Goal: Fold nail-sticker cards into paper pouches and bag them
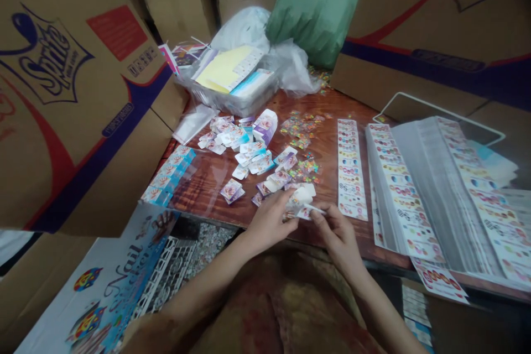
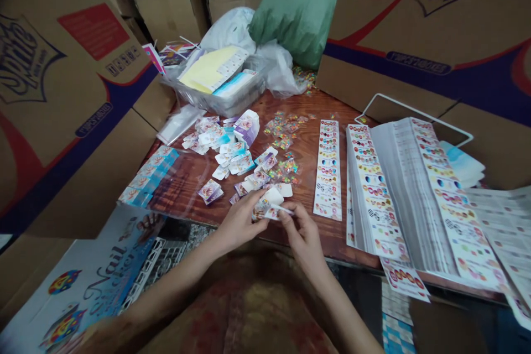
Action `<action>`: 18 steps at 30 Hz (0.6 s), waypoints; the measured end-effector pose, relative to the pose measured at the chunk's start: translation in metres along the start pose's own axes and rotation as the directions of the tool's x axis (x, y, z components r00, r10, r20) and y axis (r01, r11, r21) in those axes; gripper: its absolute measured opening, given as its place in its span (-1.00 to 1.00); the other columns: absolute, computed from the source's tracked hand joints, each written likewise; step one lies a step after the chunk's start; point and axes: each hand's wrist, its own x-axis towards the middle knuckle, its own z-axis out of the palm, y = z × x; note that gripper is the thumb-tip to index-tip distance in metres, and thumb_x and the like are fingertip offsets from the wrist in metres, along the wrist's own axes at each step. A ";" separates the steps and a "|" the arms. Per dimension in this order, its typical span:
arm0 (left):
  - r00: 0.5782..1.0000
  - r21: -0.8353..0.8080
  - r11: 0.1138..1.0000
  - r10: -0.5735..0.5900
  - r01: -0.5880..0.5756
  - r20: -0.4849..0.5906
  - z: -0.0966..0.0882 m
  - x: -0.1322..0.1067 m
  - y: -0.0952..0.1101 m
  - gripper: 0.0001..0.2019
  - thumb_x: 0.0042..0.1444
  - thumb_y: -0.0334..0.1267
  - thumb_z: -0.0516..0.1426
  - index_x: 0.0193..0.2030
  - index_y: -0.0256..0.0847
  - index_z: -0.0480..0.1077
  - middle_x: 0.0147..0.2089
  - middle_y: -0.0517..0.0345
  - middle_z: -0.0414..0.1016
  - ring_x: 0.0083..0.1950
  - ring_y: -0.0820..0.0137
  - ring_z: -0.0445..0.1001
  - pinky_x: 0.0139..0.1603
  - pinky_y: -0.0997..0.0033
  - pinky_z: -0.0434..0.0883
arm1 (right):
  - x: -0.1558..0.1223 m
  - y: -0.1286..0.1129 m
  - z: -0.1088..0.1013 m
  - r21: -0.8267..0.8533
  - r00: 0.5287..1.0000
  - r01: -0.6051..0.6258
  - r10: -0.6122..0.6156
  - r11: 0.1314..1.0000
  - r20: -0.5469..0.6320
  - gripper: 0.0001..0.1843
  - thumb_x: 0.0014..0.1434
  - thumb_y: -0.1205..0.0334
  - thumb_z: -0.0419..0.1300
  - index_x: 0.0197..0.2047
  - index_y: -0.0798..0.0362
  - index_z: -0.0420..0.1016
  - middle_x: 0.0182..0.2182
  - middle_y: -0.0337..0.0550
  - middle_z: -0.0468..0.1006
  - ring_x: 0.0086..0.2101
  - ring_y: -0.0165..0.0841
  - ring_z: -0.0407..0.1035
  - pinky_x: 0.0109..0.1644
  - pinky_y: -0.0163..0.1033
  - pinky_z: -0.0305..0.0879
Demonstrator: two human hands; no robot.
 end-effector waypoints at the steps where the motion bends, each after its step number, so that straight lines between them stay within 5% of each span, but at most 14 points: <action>1: 1.000 0.046 0.999 0.006 -0.006 -0.008 0.000 -0.002 0.000 -0.43 0.07 -0.33 0.12 0.25 -0.16 0.13 0.16 -0.03 0.35 0.19 0.20 0.32 0.21 0.18 0.26 | 0.001 0.000 -0.003 -0.048 0.999 0.008 -0.010 0.999 -0.052 -0.76 0.19 0.01 0.14 -0.28 0.02 0.41 -0.45 -0.22 0.48 -0.42 -0.36 0.38 -0.34 -0.31 0.31; 4: 0.999 0.145 0.989 0.036 -0.037 0.012 0.000 -0.009 0.001 -0.50 0.09 -0.33 0.09 0.20 -0.20 0.15 0.10 -0.05 0.34 0.14 0.19 0.32 0.16 0.18 0.29 | 0.004 -0.002 -0.014 -0.259 0.995 0.056 -0.076 0.964 -0.070 -0.77 0.21 0.04 0.11 -0.25 0.02 0.46 -0.45 -0.20 0.55 -0.45 -0.34 0.42 -0.36 -0.29 0.32; 9: 0.995 0.255 0.966 0.021 -0.044 0.093 0.007 -0.021 0.005 -0.59 0.08 -0.37 0.06 0.10 -0.21 0.23 0.01 -0.03 0.35 0.03 0.16 0.36 0.04 0.16 0.35 | 0.006 -0.012 -0.023 -0.468 0.937 0.287 -0.143 0.836 0.320 -0.78 0.23 0.13 0.06 -0.16 -0.05 0.50 -0.22 -0.14 0.64 -0.25 -0.23 0.54 -0.17 -0.21 0.38; 13: 0.997 0.150 0.988 -0.033 0.022 0.071 0.013 -0.025 0.007 -0.67 0.13 -0.17 0.11 0.01 -0.24 0.28 -0.05 -0.02 0.41 -0.02 0.19 0.38 -0.03 0.23 0.34 | 0.002 -0.020 -0.018 -0.497 0.887 0.317 -0.066 0.808 0.457 -0.73 0.27 0.26 -0.06 -0.02 -0.01 0.35 -0.33 -0.13 0.63 -0.35 -0.24 0.54 -0.34 -0.26 0.34; 16: 0.993 -0.018 0.993 -0.112 0.113 0.026 0.011 -0.023 0.008 -0.71 0.19 -0.02 0.05 -0.15 -0.21 0.34 -0.20 0.09 0.44 -0.16 0.30 0.40 -0.16 0.36 0.32 | 0.011 -0.018 -0.016 -0.490 0.895 0.307 -0.071 0.816 0.441 -0.72 0.30 0.22 -0.09 0.02 0.00 0.29 -0.39 -0.15 0.59 -0.43 -0.27 0.50 -0.40 -0.28 0.28; 18: 0.983 -0.144 0.973 -0.182 0.181 0.007 0.010 -0.022 0.008 -0.71 0.20 0.00 0.03 -0.21 -0.19 0.36 -0.30 0.17 0.42 -0.28 0.39 0.36 -0.25 0.44 0.28 | 0.030 -0.010 -0.018 -0.551 0.953 0.255 -0.109 0.795 0.284 -0.73 0.32 0.13 -0.10 -0.10 -0.01 0.36 -0.44 -0.15 0.57 -0.47 -0.29 0.45 -0.40 -0.28 0.25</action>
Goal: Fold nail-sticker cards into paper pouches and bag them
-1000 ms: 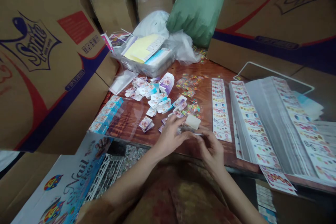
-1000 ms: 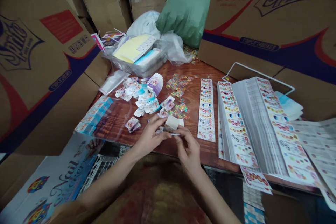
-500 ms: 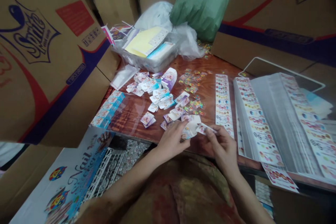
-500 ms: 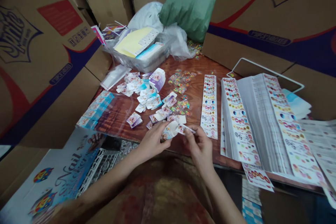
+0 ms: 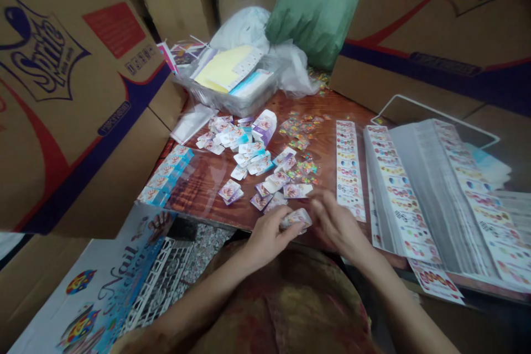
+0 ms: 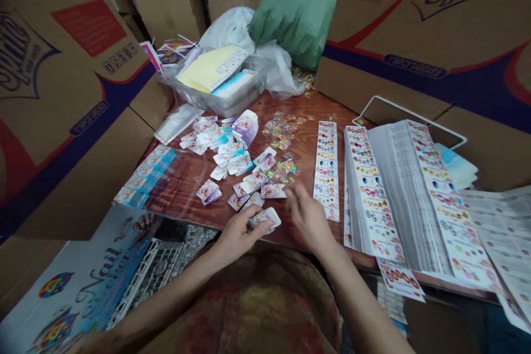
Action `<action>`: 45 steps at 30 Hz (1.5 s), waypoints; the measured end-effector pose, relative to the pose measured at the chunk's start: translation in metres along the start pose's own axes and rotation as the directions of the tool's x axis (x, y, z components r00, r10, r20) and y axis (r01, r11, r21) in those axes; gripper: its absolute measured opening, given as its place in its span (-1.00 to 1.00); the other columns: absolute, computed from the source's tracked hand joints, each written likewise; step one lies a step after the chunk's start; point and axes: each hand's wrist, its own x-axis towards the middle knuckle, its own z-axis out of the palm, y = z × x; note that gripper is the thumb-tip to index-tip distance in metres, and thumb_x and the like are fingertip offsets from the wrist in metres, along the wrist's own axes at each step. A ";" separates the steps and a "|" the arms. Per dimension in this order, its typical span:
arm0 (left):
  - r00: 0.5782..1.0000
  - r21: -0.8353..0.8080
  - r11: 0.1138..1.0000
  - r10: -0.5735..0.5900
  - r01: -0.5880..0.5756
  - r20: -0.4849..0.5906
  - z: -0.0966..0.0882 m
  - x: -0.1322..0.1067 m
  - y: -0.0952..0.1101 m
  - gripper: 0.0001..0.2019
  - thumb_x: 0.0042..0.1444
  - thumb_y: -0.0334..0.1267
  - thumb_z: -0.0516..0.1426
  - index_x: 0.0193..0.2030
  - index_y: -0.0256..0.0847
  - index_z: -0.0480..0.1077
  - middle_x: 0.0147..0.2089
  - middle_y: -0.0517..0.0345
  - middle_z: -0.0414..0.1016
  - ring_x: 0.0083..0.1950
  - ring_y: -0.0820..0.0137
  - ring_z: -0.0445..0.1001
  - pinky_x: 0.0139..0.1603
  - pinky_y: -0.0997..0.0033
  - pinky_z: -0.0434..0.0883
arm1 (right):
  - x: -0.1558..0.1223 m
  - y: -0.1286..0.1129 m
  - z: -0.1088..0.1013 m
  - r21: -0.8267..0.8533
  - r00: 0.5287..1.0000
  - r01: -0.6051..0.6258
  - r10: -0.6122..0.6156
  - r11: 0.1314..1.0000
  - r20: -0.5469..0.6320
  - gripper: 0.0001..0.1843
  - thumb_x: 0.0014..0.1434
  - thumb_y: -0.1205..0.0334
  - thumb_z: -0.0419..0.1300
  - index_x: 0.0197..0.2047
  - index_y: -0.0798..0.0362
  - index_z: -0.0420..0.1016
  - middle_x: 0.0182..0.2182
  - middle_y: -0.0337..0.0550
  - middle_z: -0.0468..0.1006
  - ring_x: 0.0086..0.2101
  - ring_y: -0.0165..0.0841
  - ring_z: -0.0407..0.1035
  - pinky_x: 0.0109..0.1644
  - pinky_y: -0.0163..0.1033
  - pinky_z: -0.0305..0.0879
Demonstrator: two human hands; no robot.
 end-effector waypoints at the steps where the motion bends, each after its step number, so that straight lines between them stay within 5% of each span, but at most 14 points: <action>1: 0.999 -0.063 0.998 -0.033 0.033 -0.007 0.000 0.001 0.000 -0.71 0.19 0.00 0.04 -0.24 -0.19 0.36 -0.34 0.21 0.40 -0.32 0.41 0.34 -0.29 0.47 0.26 | 0.010 0.009 0.000 -0.055 0.993 -0.062 0.056 0.997 -0.101 -0.71 0.32 0.09 -0.10 -0.19 0.00 0.39 -0.48 -0.15 0.54 -0.49 -0.29 0.42 -0.41 -0.27 0.23; 3: 0.996 -0.184 0.979 -0.085 0.082 -0.009 0.001 0.002 0.000 -0.73 0.17 -0.02 0.06 -0.28 -0.20 0.35 -0.38 0.24 0.36 -0.35 0.44 0.30 -0.31 0.49 0.24 | 0.030 0.030 0.002 -0.214 0.963 -0.180 0.127 0.960 -0.238 -0.69 0.28 0.08 -0.03 -0.38 0.02 0.41 -0.49 -0.09 0.52 -0.48 -0.26 0.40 -0.40 -0.24 0.19; 6: 0.989 -0.368 0.920 -0.149 0.138 -0.002 0.003 0.003 0.001 -0.77 0.12 -0.07 0.09 -0.30 -0.22 0.36 -0.37 0.23 0.37 -0.32 0.44 0.30 -0.25 0.48 0.26 | 0.053 0.056 0.010 -0.382 0.966 -0.209 0.130 0.900 -0.223 -0.77 0.20 0.12 0.09 -0.37 0.05 0.47 -0.41 -0.04 0.52 -0.43 -0.26 0.38 -0.36 -0.23 0.17; 14: 0.964 -0.587 0.778 -0.266 0.223 0.013 0.000 0.005 0.009 -0.78 0.06 -0.11 0.13 -0.28 -0.23 0.40 -0.30 0.18 0.44 -0.23 0.40 0.35 -0.14 0.44 0.29 | 0.059 0.070 0.016 -0.399 0.981 -0.169 0.115 0.901 -0.155 -0.84 0.12 0.20 0.15 -0.42 0.07 0.47 -0.42 -0.08 0.49 -0.44 -0.28 0.35 -0.35 -0.24 0.16; 19: 0.966 -0.563 0.801 -0.256 0.201 -0.021 0.004 0.008 0.006 -0.79 0.08 -0.13 0.12 -0.27 -0.23 0.40 -0.29 0.17 0.45 -0.21 0.39 0.35 -0.13 0.43 0.29 | 0.049 0.065 0.004 -0.314 0.959 -0.194 0.112 0.929 -0.262 -0.80 0.15 0.16 0.11 -0.42 0.06 0.47 -0.44 -0.06 0.54 -0.41 -0.25 0.39 -0.31 -0.21 0.22; 24: 0.962 -0.530 0.826 -0.266 0.194 -0.062 0.010 0.013 -0.001 -0.77 0.10 -0.11 0.11 -0.24 -0.23 0.41 -0.28 0.17 0.48 -0.23 0.39 0.39 -0.15 0.44 0.31 | 0.030 0.037 -0.006 0.036 0.873 -0.109 0.113 0.993 -0.475 -0.78 0.15 0.08 0.16 -0.31 0.04 0.53 -0.34 -0.07 0.60 -0.34 -0.26 0.45 -0.23 -0.16 0.35; 27: 0.961 -0.482 0.857 -0.260 0.183 -0.097 0.012 0.014 -0.003 -0.77 0.10 -0.11 0.10 -0.24 -0.23 0.41 -0.27 0.16 0.49 -0.24 0.39 0.41 -0.19 0.45 0.32 | 0.018 0.013 -0.005 0.310 0.863 -0.033 0.183 0.950 -0.471 -0.79 0.08 0.06 0.26 -0.33 0.03 0.55 -0.38 -0.13 0.60 -0.36 -0.30 0.47 -0.25 -0.18 0.41; 30: 0.962 -0.314 0.936 -0.220 0.161 -0.161 0.011 0.013 0.000 -0.80 0.13 -0.14 0.08 -0.22 -0.21 0.40 -0.31 0.19 0.49 -0.30 0.41 0.41 -0.23 0.46 0.31 | 0.004 -0.007 0.000 0.468 0.906 -0.010 0.207 0.884 -0.370 -0.78 0.01 0.07 0.33 -0.30 0.02 0.56 -0.40 -0.16 0.61 -0.42 -0.32 0.48 -0.32 -0.20 0.45; 36: 0.963 0.057 0.998 0.010 0.006 -0.270 0.007 0.005 0.009 -0.89 0.11 -0.25 0.10 -0.25 -0.19 0.39 -0.23 0.12 0.48 -0.16 0.34 0.41 -0.09 0.39 0.30 | -0.013 -0.020 0.007 0.219 0.976 0.073 -0.025 0.973 -0.215 -0.86 0.14 0.16 0.22 -0.25 -0.02 0.57 -0.32 -0.13 0.63 -0.32 -0.28 0.52 -0.28 -0.21 0.48; 45: 0.995 -0.215 0.976 -0.064 0.046 -0.080 0.007 0.005 0.002 -0.81 0.19 -0.19 0.06 -0.15 -0.21 0.39 -0.22 0.15 0.50 -0.17 0.35 0.43 -0.12 0.42 0.31 | -0.012 -0.014 0.006 0.164 0.974 0.163 -0.133 0.973 -0.181 -0.79 0.23 0.21 0.10 -0.24 -0.02 0.59 -0.31 -0.09 0.56 -0.27 -0.28 0.48 -0.24 -0.22 0.44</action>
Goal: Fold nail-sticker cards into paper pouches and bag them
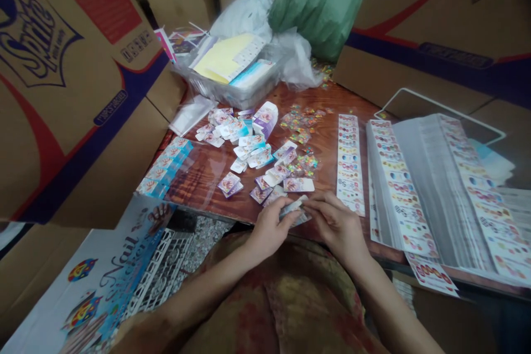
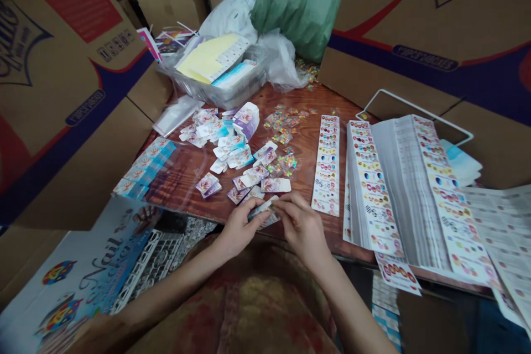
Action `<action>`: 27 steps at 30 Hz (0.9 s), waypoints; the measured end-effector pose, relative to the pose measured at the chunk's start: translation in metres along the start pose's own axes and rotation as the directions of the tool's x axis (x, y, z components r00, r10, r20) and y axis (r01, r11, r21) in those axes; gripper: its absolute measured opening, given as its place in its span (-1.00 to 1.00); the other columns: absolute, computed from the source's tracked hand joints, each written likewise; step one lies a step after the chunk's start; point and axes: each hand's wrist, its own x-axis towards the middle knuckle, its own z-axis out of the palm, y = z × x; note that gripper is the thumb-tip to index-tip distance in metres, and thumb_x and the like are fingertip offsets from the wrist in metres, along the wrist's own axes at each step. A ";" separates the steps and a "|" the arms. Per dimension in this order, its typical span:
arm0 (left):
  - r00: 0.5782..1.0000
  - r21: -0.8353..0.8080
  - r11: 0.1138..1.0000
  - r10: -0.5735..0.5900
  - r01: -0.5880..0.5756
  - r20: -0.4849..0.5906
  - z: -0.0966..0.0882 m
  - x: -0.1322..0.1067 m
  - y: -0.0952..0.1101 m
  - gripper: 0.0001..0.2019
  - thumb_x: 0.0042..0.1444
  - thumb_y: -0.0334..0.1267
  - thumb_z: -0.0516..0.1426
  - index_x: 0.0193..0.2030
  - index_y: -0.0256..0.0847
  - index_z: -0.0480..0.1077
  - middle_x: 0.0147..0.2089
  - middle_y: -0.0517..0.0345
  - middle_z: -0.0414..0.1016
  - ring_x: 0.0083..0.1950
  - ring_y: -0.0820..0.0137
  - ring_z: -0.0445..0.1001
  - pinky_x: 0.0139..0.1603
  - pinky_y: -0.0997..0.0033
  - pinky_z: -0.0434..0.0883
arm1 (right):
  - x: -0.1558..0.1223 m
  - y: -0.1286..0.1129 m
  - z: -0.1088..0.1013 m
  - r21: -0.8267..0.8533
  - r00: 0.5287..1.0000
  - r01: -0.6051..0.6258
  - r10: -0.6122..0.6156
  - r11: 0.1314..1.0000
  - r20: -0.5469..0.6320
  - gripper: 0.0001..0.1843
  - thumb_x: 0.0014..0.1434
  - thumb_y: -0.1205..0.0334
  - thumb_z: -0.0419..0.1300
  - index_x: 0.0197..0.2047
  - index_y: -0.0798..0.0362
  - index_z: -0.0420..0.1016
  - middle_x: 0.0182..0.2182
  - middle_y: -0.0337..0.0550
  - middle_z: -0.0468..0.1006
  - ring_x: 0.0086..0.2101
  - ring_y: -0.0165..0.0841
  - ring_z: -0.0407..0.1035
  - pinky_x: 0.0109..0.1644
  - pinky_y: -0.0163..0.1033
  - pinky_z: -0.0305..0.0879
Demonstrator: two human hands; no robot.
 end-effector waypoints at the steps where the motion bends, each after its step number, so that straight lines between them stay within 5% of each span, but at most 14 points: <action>1: 1.000 -0.038 0.999 -0.005 0.005 0.007 0.000 0.000 -0.001 -0.81 0.19 -0.19 0.06 -0.16 -0.23 0.39 -0.22 0.14 0.50 -0.18 0.35 0.43 -0.13 0.42 0.31 | -0.001 0.000 -0.001 0.022 1.000 -0.012 0.011 1.000 0.023 -0.79 0.23 0.21 0.10 -0.23 -0.02 0.58 -0.31 -0.09 0.57 -0.27 -0.28 0.49 -0.23 -0.22 0.44; 12: 1.000 -0.076 0.997 0.008 -0.010 -0.029 0.001 -0.003 0.007 -0.79 0.18 -0.20 0.07 -0.15 -0.24 0.43 -0.23 0.14 0.53 -0.20 0.35 0.44 -0.18 0.44 0.29 | -0.006 0.000 0.002 0.105 0.967 -0.221 0.232 0.970 -0.105 -0.81 0.15 0.18 0.20 -0.16 0.01 0.48 -0.35 -0.15 0.61 -0.34 -0.30 0.51 -0.23 -0.20 0.45; 19: 0.999 -0.128 0.992 -0.011 0.006 -0.040 0.002 -0.005 0.005 -0.77 0.16 -0.21 0.09 -0.13 -0.26 0.45 -0.22 0.13 0.55 -0.21 0.36 0.45 -0.17 0.45 0.31 | -0.005 0.002 -0.001 -0.046 0.996 -0.052 0.048 0.998 -0.073 -0.90 0.16 0.22 0.19 -0.26 -0.03 0.54 -0.34 -0.16 0.61 -0.30 -0.26 0.50 -0.15 -0.13 0.39; 22: 0.999 -0.160 0.987 -0.018 0.011 -0.046 0.003 -0.005 0.005 -0.79 0.15 -0.21 0.10 -0.14 -0.25 0.45 -0.21 0.14 0.55 -0.20 0.36 0.45 -0.17 0.46 0.32 | -0.004 -0.003 -0.002 -0.020 0.998 -0.036 0.035 0.999 -0.055 -0.89 0.17 0.24 0.19 -0.31 -0.01 0.56 -0.41 -0.16 0.55 -0.36 -0.30 0.46 -0.31 -0.22 0.37; 27: 0.999 -0.125 0.992 -0.002 -0.002 -0.038 0.004 -0.008 0.003 -0.81 0.17 -0.23 0.09 -0.15 -0.25 0.45 -0.23 0.14 0.54 -0.21 0.36 0.46 -0.17 0.44 0.34 | -0.005 -0.007 -0.002 0.066 0.999 0.048 -0.048 0.997 0.011 -0.81 0.21 0.31 0.11 -0.26 -0.01 0.56 -0.33 -0.10 0.54 -0.28 -0.30 0.44 -0.23 -0.20 0.38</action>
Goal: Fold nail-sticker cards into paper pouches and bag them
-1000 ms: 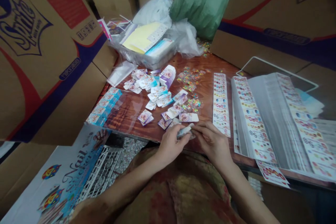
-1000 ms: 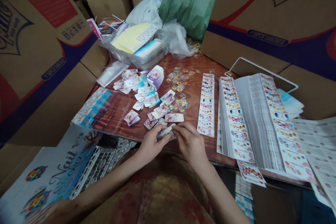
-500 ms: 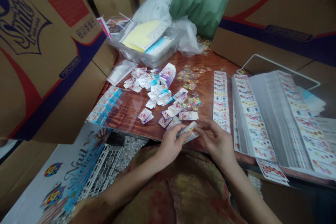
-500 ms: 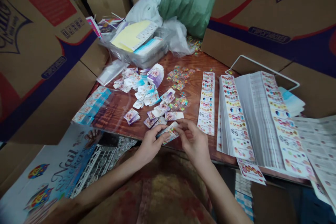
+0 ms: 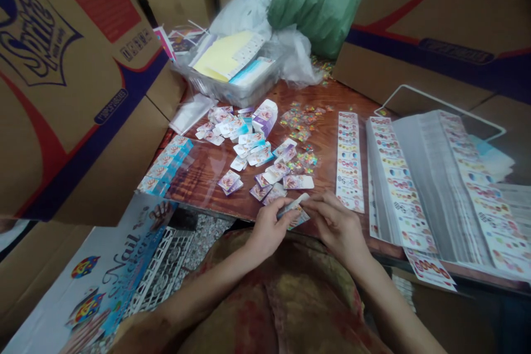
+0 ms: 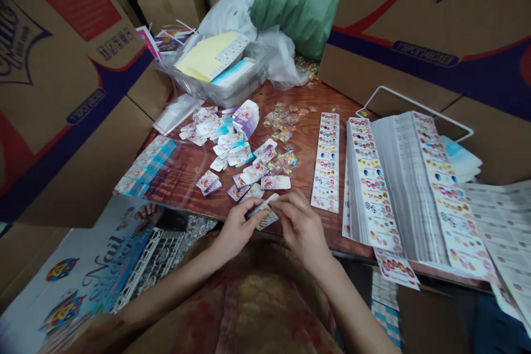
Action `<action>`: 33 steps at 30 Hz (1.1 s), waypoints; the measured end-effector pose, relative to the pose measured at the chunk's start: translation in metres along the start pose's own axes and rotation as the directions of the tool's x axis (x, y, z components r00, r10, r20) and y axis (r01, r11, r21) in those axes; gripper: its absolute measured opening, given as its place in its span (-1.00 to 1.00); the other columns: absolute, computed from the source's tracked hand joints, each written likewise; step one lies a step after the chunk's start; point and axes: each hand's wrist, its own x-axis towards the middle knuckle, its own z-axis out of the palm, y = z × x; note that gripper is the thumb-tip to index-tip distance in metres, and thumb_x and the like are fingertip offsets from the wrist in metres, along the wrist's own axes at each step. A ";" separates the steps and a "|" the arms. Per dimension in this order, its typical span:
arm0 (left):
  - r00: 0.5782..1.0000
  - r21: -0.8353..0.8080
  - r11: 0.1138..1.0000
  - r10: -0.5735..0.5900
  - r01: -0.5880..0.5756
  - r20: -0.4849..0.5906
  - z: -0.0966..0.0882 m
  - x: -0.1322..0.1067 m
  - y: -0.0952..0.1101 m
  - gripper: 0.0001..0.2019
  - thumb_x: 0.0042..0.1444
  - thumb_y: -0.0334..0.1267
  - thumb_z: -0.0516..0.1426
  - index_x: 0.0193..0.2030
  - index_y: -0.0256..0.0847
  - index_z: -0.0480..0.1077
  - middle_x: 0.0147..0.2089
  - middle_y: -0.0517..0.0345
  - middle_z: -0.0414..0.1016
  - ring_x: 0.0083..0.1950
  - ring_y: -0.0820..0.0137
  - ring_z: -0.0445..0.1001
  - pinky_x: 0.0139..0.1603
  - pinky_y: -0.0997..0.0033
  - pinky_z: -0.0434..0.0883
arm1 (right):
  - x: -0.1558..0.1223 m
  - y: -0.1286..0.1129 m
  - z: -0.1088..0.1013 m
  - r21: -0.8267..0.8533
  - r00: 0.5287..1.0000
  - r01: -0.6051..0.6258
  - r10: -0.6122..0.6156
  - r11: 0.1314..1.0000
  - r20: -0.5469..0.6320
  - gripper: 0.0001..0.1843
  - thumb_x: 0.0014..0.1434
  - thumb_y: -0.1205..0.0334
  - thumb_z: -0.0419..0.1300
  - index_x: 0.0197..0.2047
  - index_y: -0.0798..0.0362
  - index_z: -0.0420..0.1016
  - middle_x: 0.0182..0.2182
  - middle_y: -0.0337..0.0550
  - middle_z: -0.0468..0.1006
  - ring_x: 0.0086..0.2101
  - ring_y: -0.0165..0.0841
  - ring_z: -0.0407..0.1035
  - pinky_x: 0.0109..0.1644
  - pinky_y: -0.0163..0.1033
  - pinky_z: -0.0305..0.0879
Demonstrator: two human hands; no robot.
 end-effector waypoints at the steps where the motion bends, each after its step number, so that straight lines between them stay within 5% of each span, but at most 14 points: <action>1: 1.000 0.038 0.999 0.018 -0.017 -0.007 0.000 -0.001 0.000 -0.81 0.17 -0.24 0.10 -0.14 -0.25 0.45 -0.22 0.12 0.54 -0.19 0.35 0.46 -0.16 0.43 0.34 | -0.001 0.001 0.000 0.031 1.000 -0.025 0.025 0.999 0.004 -0.83 0.21 0.30 0.12 -0.27 0.00 0.56 -0.33 -0.10 0.55 -0.27 -0.30 0.45 -0.22 -0.20 0.39; 6: 0.990 0.211 0.969 0.139 -0.127 -0.039 -0.003 -0.003 0.004 -0.81 0.17 -0.32 0.12 -0.09 -0.25 0.45 -0.10 0.04 0.53 -0.05 0.30 0.45 -0.02 0.37 0.32 | -0.005 0.005 0.002 0.146 0.965 -0.246 0.257 0.958 -0.059 -0.81 0.11 0.20 0.25 -0.17 0.00 0.52 -0.33 -0.15 0.58 -0.32 -0.30 0.48 -0.25 -0.22 0.42; 11: 0.992 0.212 0.969 0.129 -0.125 -0.002 -0.004 -0.002 0.004 -0.82 0.16 -0.33 0.13 -0.10 -0.25 0.46 -0.13 0.05 0.54 -0.08 0.30 0.46 -0.05 0.37 0.34 | -0.003 0.000 0.002 0.073 0.976 -0.215 0.216 0.974 0.003 -0.91 0.12 0.25 0.19 -0.27 -0.02 0.51 -0.33 -0.16 0.57 -0.27 -0.27 0.46 -0.14 -0.18 0.38; 13: 0.993 0.206 0.972 0.115 -0.113 0.002 -0.005 -0.001 0.002 -0.83 0.15 -0.32 0.14 -0.12 -0.24 0.47 -0.16 0.06 0.55 -0.10 0.29 0.47 -0.08 0.38 0.35 | -0.001 0.000 0.003 0.184 0.968 -0.248 0.251 0.951 0.009 -0.97 0.11 0.24 0.20 -0.34 -0.01 0.46 -0.40 -0.18 0.52 -0.34 -0.31 0.43 -0.25 -0.24 0.38; 19: 0.995 0.155 0.982 0.101 -0.104 0.024 -0.006 0.003 -0.001 -0.80 0.16 -0.28 0.13 -0.09 -0.23 0.47 -0.13 0.06 0.57 -0.12 0.30 0.49 -0.10 0.40 0.36 | 0.002 0.008 0.006 0.502 0.930 -0.310 0.367 0.807 -0.017 -0.73 -0.04 0.18 0.36 -0.39 -0.01 0.30 -0.51 -0.28 0.45 -0.48 -0.42 0.35 -0.42 -0.33 0.32; 24: 0.998 0.144 0.988 0.056 -0.060 0.037 -0.006 0.004 0.002 -0.79 0.15 -0.29 0.13 -0.07 -0.22 0.46 -0.12 0.06 0.57 -0.10 0.29 0.49 -0.04 0.36 0.36 | 0.002 0.008 0.002 0.263 0.967 -0.256 0.250 0.930 0.057 -0.86 0.09 0.21 0.23 -0.46 0.02 0.39 -0.51 -0.22 0.48 -0.46 -0.39 0.39 -0.36 -0.30 0.36; 27: 0.998 0.049 0.997 0.050 -0.052 0.031 -0.003 0.002 0.002 -0.66 0.15 -0.30 0.12 0.08 -0.18 0.36 -0.03 0.07 0.53 -0.05 0.31 0.48 -0.01 0.37 0.37 | 0.000 0.007 -0.003 0.161 0.967 -0.250 0.236 0.955 0.099 -0.92 0.14 0.22 0.18 -0.29 0.00 0.48 -0.38 -0.16 0.56 -0.34 -0.32 0.48 -0.25 -0.22 0.42; 30: 0.998 -0.040 0.998 0.056 -0.056 0.011 -0.001 0.002 0.002 -0.69 0.16 -0.31 0.10 0.05 -0.18 0.36 -0.06 0.09 0.52 -0.05 0.33 0.47 -0.02 0.39 0.38 | -0.002 0.008 -0.004 0.206 0.953 -0.302 0.290 0.931 0.086 -0.74 0.14 0.16 0.21 -0.08 -0.03 0.46 -0.28 -0.12 0.61 -0.22 -0.25 0.51 -0.14 -0.14 0.45; 33: 0.999 -0.150 0.988 0.030 -0.027 0.019 -0.001 0.003 0.002 -0.77 0.17 -0.30 0.08 -0.03 -0.21 0.38 -0.15 0.10 0.52 -0.16 0.38 0.47 -0.11 0.44 0.40 | -0.004 0.010 0.000 0.368 0.921 -0.343 0.386 0.864 -0.050 -0.62 0.07 0.12 0.30 -0.03 -0.05 0.43 -0.23 -0.12 0.60 -0.19 -0.26 0.50 -0.08 -0.13 0.43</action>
